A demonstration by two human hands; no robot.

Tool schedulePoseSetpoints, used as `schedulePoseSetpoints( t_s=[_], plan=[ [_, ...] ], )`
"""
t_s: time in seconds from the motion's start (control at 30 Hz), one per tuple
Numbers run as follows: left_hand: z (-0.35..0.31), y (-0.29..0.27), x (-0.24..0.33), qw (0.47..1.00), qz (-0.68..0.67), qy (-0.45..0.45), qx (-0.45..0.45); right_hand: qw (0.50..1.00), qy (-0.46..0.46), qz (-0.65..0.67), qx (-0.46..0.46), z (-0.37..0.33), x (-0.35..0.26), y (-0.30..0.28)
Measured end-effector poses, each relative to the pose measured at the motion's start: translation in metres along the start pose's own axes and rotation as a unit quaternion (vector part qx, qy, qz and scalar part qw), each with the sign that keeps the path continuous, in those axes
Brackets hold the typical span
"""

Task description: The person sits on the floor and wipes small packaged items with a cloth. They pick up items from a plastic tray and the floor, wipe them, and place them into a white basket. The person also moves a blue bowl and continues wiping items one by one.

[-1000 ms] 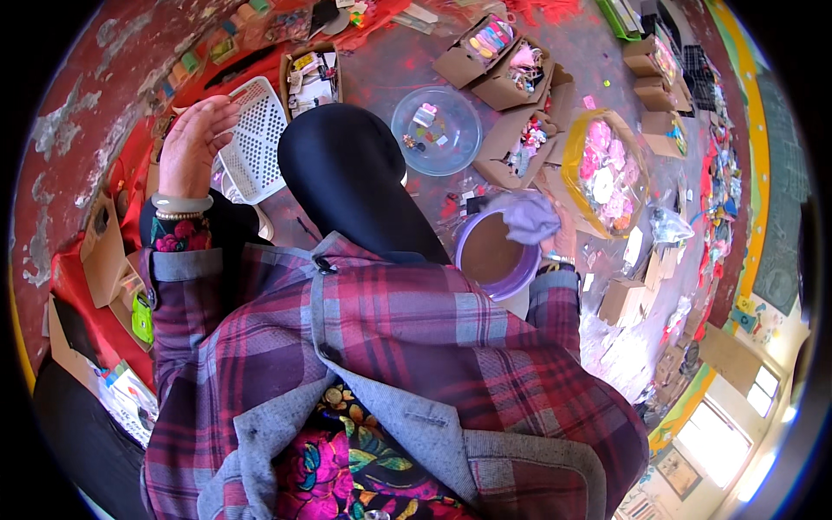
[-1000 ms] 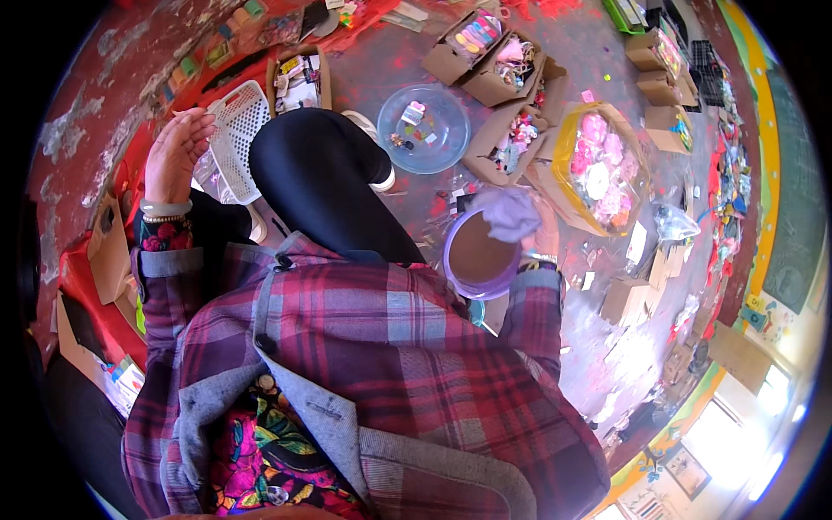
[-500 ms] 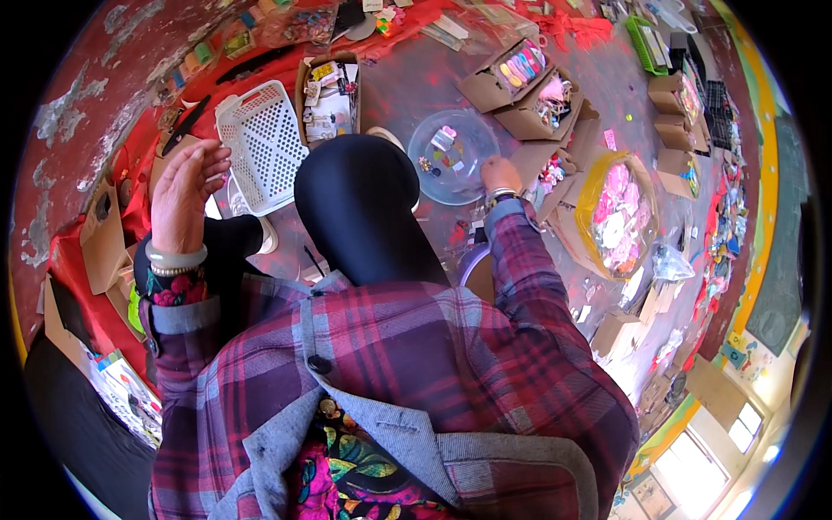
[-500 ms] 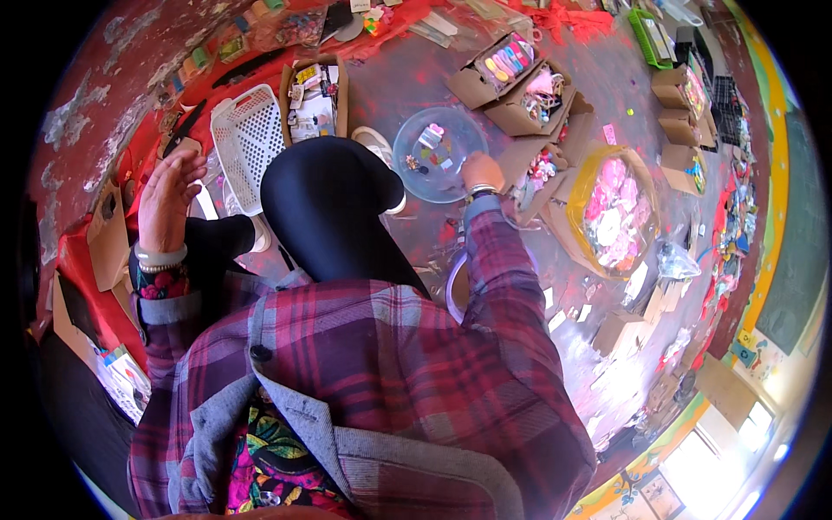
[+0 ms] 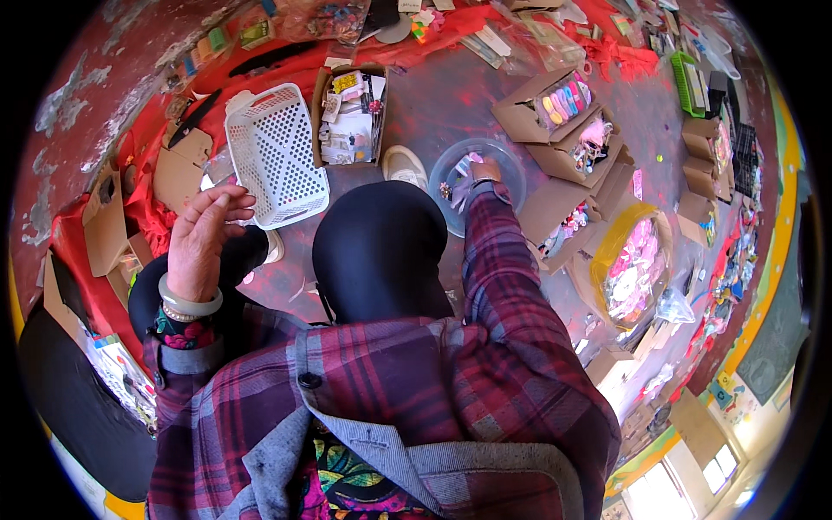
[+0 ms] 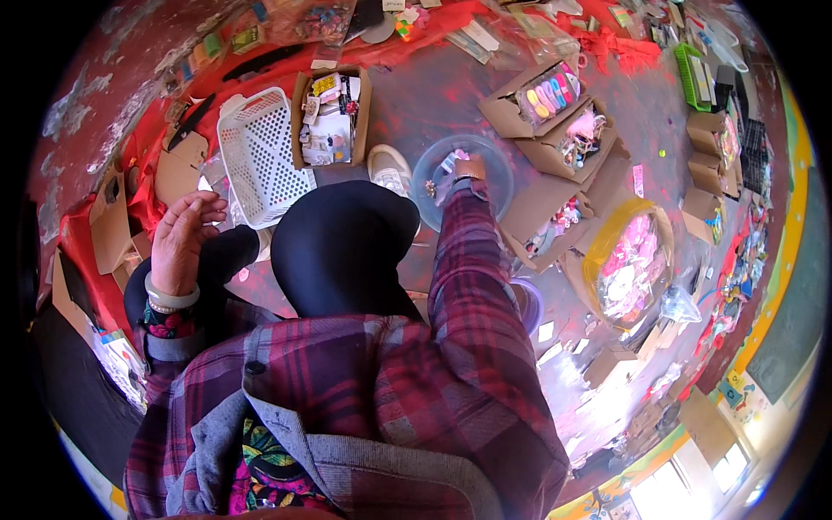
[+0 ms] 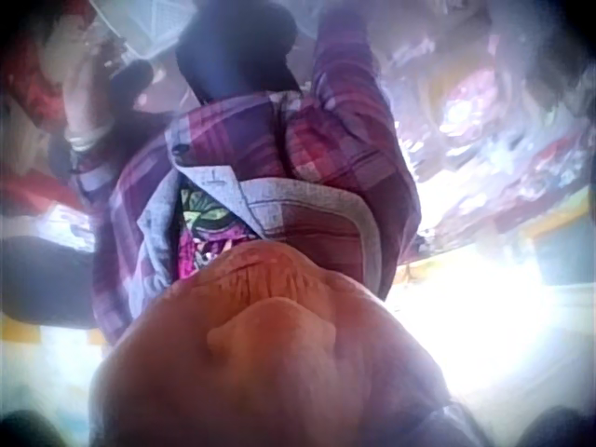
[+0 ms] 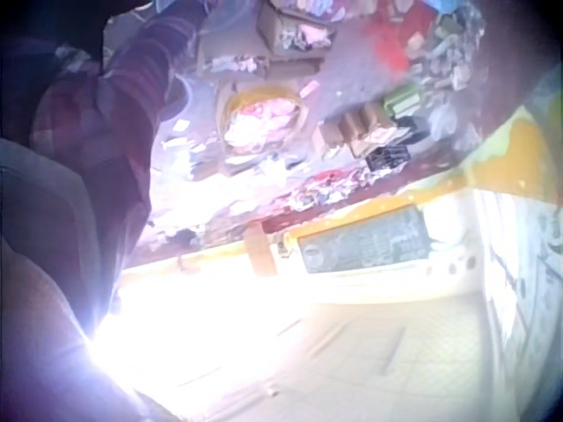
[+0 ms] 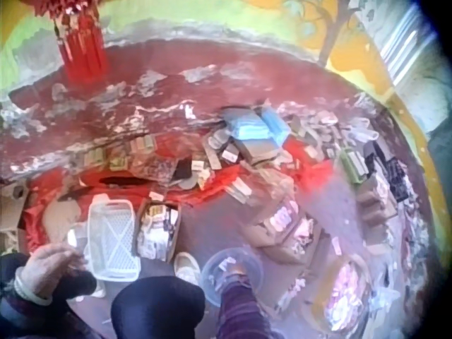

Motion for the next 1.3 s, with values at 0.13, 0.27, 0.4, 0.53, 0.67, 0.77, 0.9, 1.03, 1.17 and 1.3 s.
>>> schedulePoseSetpoints(
  t_s=[0.13, 0.27, 0.4, 0.53, 0.67, 0.77, 0.9, 1.03, 1.17, 1.3],
  plan=[
    [0.0, 0.007, -0.001, 1.0, 0.002, -0.014, -0.002, 0.995, -0.03, -0.003, -0.091, -0.003, -0.009, 0.006],
    [-0.002, 0.013, 0.0, 1.0, 0.003, 0.003, -0.026, 0.985, -0.043, 0.162, -0.035, -0.041, -0.023, -0.04],
    [-0.009, 0.027, 0.007, 0.998, 0.027, 0.033, -0.046, 0.931, -0.135, 0.334, 0.061, -0.141, -0.105, -0.148],
    [-0.018, 0.056, 0.012, 0.99, -0.078, 0.054, -0.104, 0.867, -0.311, 0.368, 0.125, -0.247, -0.197, -0.22],
    [-0.025, 0.095, 0.019, 0.941, -0.232, 0.052, -0.242, 0.762, -0.537, 0.32, 0.171, -0.344, -0.268, -0.258],
    [-0.038, 0.11, 0.034, 0.89, -0.317, 0.07, -0.321, 0.702, -0.636, 0.267, 0.178, -0.384, -0.297, -0.258],
    [-0.049, 0.094, 0.046, 0.897, -0.301, 0.121, -0.3, 0.677, -0.68, 0.226, 0.166, -0.409, -0.316, -0.244],
    [-0.049, 0.079, 0.045, 0.887, -0.326, 0.133, -0.299, 0.717, -0.633, 0.239, 0.166, -0.411, -0.32, -0.232],
    [-0.053, 0.062, 0.056, 0.894, -0.306, 0.194, -0.265, 0.783, -0.508, 0.346, 0.091, -0.393, -0.32, -0.234],
    [-0.054, 0.056, 0.059, 0.866, -0.345, 0.216, -0.292, 0.792, -0.358, 0.493, -0.048, -0.374, -0.317, -0.237]
  ],
)
Point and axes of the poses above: each hand's wrist, its own z-axis towards the middle knuckle, its own y-axis out of the palm, x = y × z, the point moved 6 cm from there along z, towards the middle knuckle, and after that the axes turned 2 degrees about -y, right-handed, at the moved point
